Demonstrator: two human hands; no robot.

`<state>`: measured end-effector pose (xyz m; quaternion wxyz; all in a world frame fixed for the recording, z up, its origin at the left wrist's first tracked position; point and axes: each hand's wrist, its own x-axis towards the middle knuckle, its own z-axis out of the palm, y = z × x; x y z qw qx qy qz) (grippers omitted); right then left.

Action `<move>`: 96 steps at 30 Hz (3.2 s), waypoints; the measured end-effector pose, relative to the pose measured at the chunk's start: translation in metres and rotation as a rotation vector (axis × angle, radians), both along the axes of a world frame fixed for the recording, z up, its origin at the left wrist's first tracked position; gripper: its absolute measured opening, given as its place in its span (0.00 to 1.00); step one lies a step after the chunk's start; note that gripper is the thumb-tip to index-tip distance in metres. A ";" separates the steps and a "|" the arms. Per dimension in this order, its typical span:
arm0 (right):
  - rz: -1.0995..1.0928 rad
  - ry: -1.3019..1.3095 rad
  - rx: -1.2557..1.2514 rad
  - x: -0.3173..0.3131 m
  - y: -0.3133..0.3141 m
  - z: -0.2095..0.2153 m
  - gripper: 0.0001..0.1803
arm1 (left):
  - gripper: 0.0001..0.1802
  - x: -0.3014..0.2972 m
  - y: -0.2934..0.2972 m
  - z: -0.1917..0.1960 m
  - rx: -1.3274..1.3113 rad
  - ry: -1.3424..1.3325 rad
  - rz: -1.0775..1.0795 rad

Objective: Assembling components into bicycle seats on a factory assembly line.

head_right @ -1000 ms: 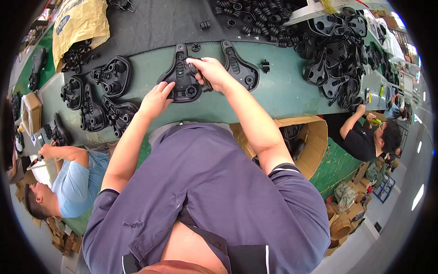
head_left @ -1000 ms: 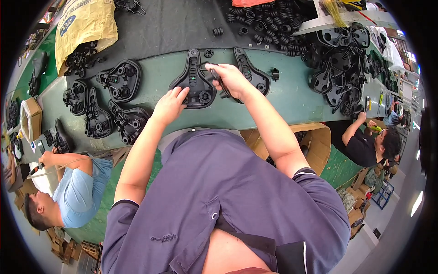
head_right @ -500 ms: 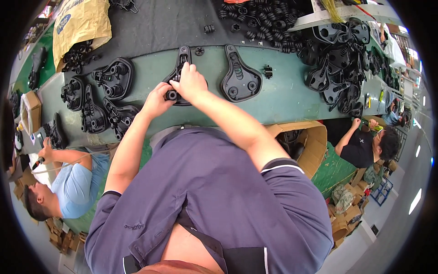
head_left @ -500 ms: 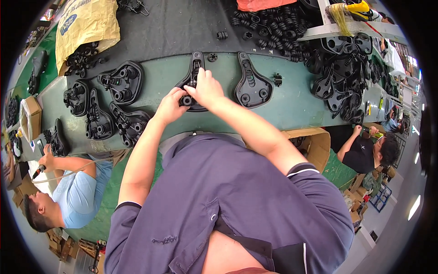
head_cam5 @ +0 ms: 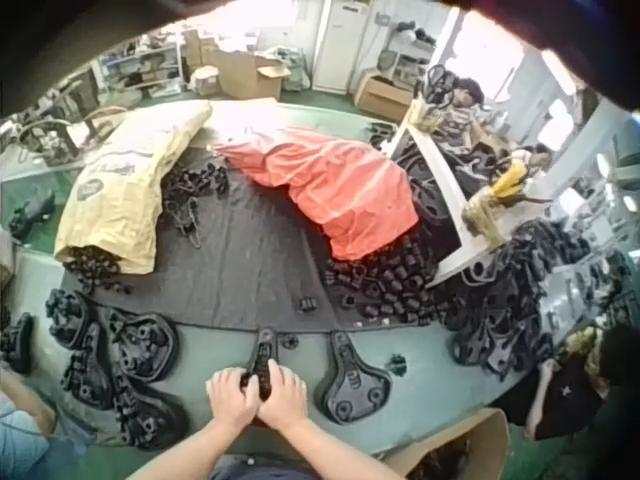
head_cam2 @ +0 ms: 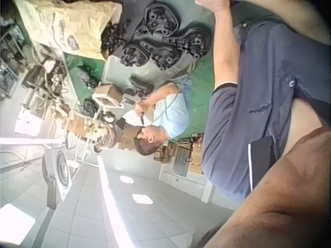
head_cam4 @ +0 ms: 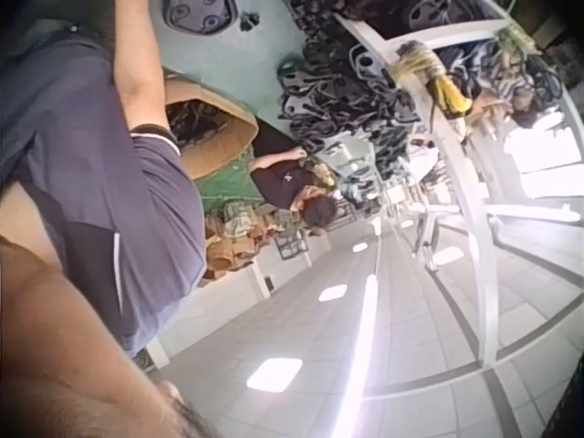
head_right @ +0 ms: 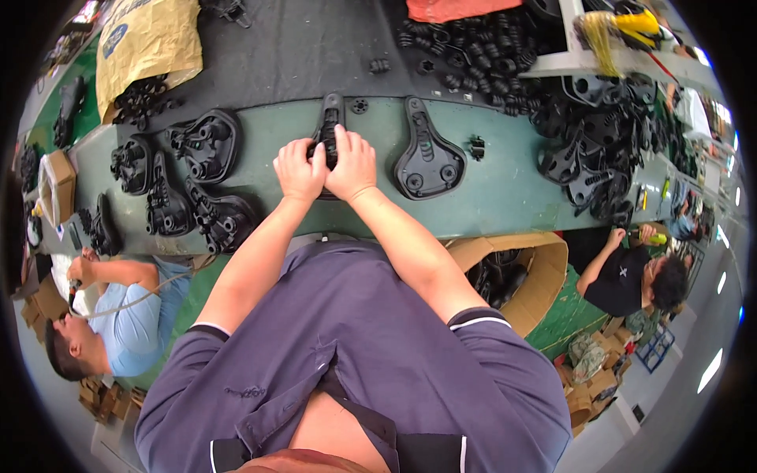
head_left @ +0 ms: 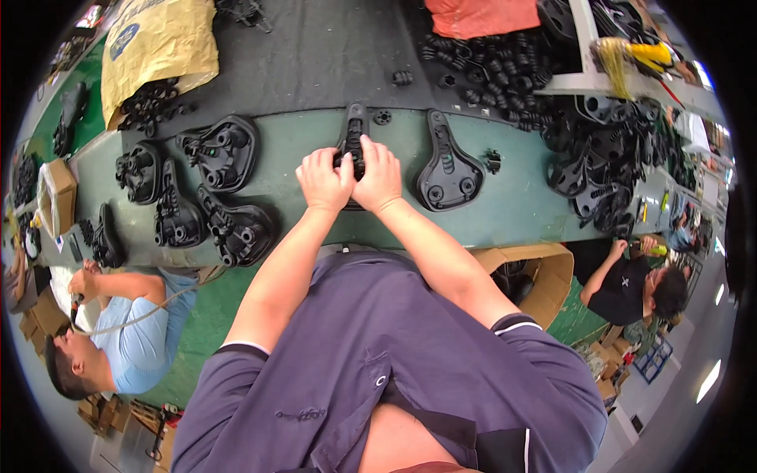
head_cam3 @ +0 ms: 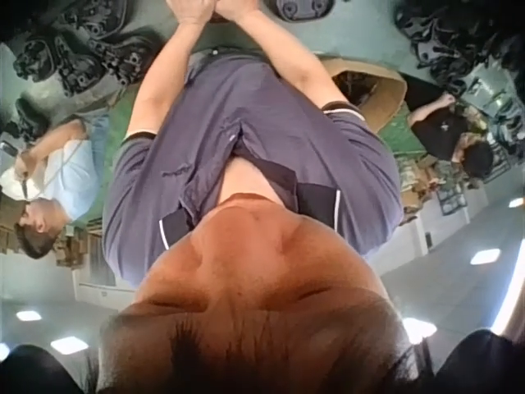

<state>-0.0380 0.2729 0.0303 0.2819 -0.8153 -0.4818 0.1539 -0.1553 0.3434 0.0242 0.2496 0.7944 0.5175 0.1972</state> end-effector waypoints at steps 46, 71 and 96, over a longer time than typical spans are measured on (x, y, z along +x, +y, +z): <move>0.383 0.485 -0.305 -0.170 0.105 -0.011 0.31 | 0.32 -0.379 -0.009 -0.087 -0.620 -0.823 1.328; 0.260 0.169 -0.317 0.055 -0.053 0.015 0.23 | 0.32 -0.042 0.017 -0.006 -0.083 0.144 -0.277; 0.122 0.370 -0.100 0.067 -0.039 0.041 0.23 | 0.18 0.102 0.088 -0.027 0.103 0.517 -0.776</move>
